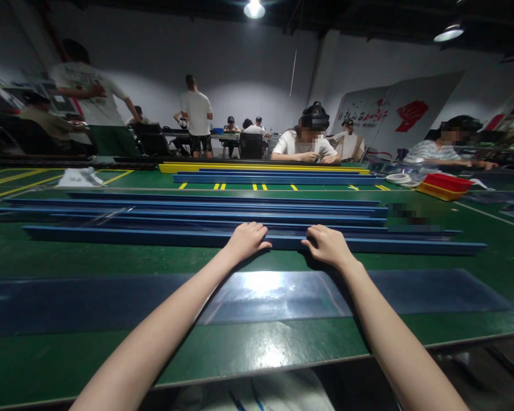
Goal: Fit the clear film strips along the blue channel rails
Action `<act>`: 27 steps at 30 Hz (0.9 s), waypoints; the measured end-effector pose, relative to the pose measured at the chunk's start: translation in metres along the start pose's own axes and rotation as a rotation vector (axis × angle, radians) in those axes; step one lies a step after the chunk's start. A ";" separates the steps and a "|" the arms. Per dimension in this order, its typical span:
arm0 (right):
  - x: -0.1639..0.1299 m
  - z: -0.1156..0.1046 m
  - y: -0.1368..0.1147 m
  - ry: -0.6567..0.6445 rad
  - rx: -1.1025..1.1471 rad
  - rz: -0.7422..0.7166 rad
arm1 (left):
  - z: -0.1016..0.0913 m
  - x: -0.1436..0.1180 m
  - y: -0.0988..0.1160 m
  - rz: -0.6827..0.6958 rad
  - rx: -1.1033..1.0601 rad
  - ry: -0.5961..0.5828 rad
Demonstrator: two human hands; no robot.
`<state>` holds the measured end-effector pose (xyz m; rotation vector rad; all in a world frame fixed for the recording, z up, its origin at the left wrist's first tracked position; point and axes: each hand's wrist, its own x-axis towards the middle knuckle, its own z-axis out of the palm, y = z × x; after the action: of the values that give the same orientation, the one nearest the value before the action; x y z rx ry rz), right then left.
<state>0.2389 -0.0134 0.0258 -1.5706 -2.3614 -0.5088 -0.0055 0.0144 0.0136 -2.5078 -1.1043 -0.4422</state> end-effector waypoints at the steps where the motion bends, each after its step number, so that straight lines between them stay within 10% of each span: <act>1: 0.000 0.000 -0.001 0.000 0.010 -0.008 | 0.000 0.000 0.000 -0.002 -0.003 -0.002; 27: 0.010 0.010 -0.015 -0.005 0.042 -0.050 | -0.002 0.000 0.002 -0.003 -0.034 -0.017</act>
<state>0.2208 -0.0060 0.0189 -1.4999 -2.4045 -0.4638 -0.0047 0.0122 0.0149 -2.5445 -1.1155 -0.4454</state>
